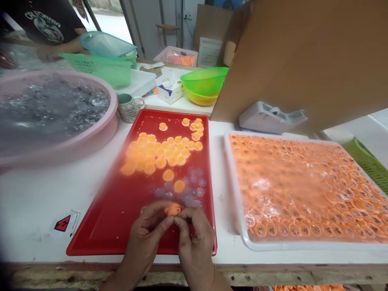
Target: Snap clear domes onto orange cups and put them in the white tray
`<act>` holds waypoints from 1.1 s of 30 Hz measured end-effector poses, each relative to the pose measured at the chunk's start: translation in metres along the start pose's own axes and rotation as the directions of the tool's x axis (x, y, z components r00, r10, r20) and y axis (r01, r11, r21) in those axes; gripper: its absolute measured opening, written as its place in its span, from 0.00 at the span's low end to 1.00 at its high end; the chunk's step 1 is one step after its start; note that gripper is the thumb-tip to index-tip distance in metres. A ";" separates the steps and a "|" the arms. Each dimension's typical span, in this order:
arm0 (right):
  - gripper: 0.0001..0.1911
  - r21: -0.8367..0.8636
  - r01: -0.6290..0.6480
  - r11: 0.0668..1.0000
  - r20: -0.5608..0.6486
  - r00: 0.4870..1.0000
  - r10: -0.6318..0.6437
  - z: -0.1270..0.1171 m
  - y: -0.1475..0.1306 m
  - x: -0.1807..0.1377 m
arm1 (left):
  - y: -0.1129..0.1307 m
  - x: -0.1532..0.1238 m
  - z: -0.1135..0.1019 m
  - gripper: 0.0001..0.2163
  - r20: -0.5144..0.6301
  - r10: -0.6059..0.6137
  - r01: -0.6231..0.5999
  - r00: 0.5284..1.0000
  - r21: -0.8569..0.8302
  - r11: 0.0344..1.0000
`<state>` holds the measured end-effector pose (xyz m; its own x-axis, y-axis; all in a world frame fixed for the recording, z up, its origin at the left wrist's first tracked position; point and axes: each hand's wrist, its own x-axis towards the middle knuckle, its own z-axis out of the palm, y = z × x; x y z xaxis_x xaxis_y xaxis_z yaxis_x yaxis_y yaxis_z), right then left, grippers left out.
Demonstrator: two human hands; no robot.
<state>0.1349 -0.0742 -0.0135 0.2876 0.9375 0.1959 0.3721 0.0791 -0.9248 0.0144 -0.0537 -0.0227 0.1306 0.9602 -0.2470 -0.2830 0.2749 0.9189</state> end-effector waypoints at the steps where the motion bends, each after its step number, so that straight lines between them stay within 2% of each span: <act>1: 0.04 -0.015 0.018 1.000 -0.001 1.000 -0.018 -0.001 0.000 0.001 | 0.000 0.001 0.000 0.11 0.008 -0.022 0.022 1.000 -0.002 1.000; 4: 0.04 -0.065 0.040 0.997 0.006 0.999 -0.040 -0.003 -0.001 0.003 | 0.002 0.002 0.000 0.16 0.010 -0.079 0.079 0.997 -0.050 0.996; 8: 0.03 -0.081 -0.001 0.997 -0.007 1.000 0.000 -0.004 -0.002 0.003 | 0.006 0.001 0.004 0.13 -0.006 -0.091 0.089 0.996 -0.162 0.983; 11: 0.04 -0.111 0.084 0.990 0.009 0.996 -0.083 -0.004 -0.005 0.003 | 0.010 0.000 0.005 0.12 0.010 -0.105 0.104 0.994 -0.207 0.973; 15: 0.08 -0.127 0.173 0.977 0.100 0.982 -0.161 -0.007 -0.005 0.002 | 0.011 -0.001 0.001 0.15 0.074 -0.129 0.141 0.989 -0.187 0.972; 20: 0.10 -0.124 0.170 0.978 0.095 0.983 -0.159 -0.008 -0.002 -0.001 | 0.008 0.001 -0.001 0.11 0.074 -0.076 0.084 0.994 -0.107 0.991; 25: 0.13 -0.119 0.112 0.987 0.075 0.992 -0.104 -0.007 -0.009 0.000 | 0.007 0.001 0.002 0.11 0.066 -0.061 0.070 0.996 -0.135 0.988; 30: 0.20 -0.207 0.250 0.946 0.101 0.967 -0.233 -0.007 -0.011 -0.005 | 0.007 -0.001 0.003 0.11 0.074 0.002 0.006 0.997 -0.110 0.994; 33: 0.21 -0.207 0.280 0.938 0.093 0.960 -0.266 -0.010 -0.008 -0.006 | 0.011 -0.002 0.004 0.09 0.081 0.033 -0.029 0.996 -0.050 0.998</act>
<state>0.1387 -0.0839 -0.0038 0.0948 0.9101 0.4035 0.6118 0.2665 -0.7448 0.0151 -0.0526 -0.0114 0.1976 0.9615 -0.1908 -0.3334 0.2489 0.9093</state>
